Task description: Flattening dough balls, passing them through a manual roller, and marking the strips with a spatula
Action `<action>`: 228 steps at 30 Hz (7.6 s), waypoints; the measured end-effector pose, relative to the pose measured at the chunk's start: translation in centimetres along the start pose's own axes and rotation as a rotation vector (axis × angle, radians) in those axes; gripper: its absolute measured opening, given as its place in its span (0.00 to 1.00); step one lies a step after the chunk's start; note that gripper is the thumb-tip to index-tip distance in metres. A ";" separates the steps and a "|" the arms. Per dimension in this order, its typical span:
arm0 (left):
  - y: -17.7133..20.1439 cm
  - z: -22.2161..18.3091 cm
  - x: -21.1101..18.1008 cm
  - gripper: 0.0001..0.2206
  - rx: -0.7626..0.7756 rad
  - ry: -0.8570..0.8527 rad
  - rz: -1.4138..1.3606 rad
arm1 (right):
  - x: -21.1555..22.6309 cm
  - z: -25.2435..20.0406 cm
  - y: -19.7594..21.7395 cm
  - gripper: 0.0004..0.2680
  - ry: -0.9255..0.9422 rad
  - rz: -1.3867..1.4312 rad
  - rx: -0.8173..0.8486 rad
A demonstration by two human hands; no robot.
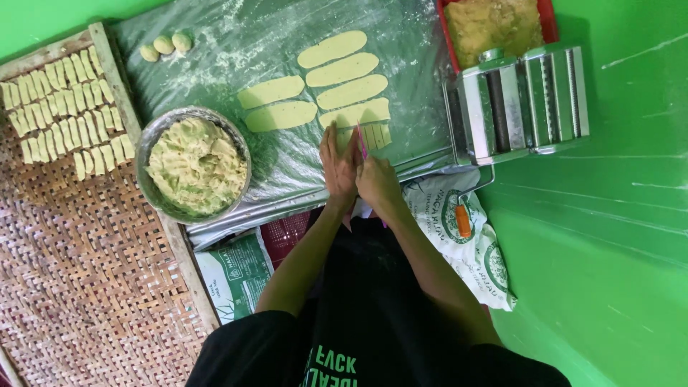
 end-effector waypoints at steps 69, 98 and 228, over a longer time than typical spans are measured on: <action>5.6 1.5 1.6 0.14 -0.033 0.010 -0.185 | 2.5 -8.2 1.7 0.12 -0.100 0.063 -0.013; 4.6 1.3 1.5 0.19 0.108 0.012 -0.115 | 2.8 -0.4 0.3 0.12 0.067 -0.089 -0.130; 6.5 1.9 1.2 0.13 -0.026 0.024 -0.149 | 3.9 -1.8 0.4 0.14 0.106 0.045 -0.129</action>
Point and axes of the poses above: each hand's wrist, its own z-axis towards the middle knuckle, its own y-axis out of the back of the hand, x = y × z, the point moved 8 cm from there along z, towards the middle knuckle, and after that the axes turned 6 degrees about y, right-handed, at the moved point
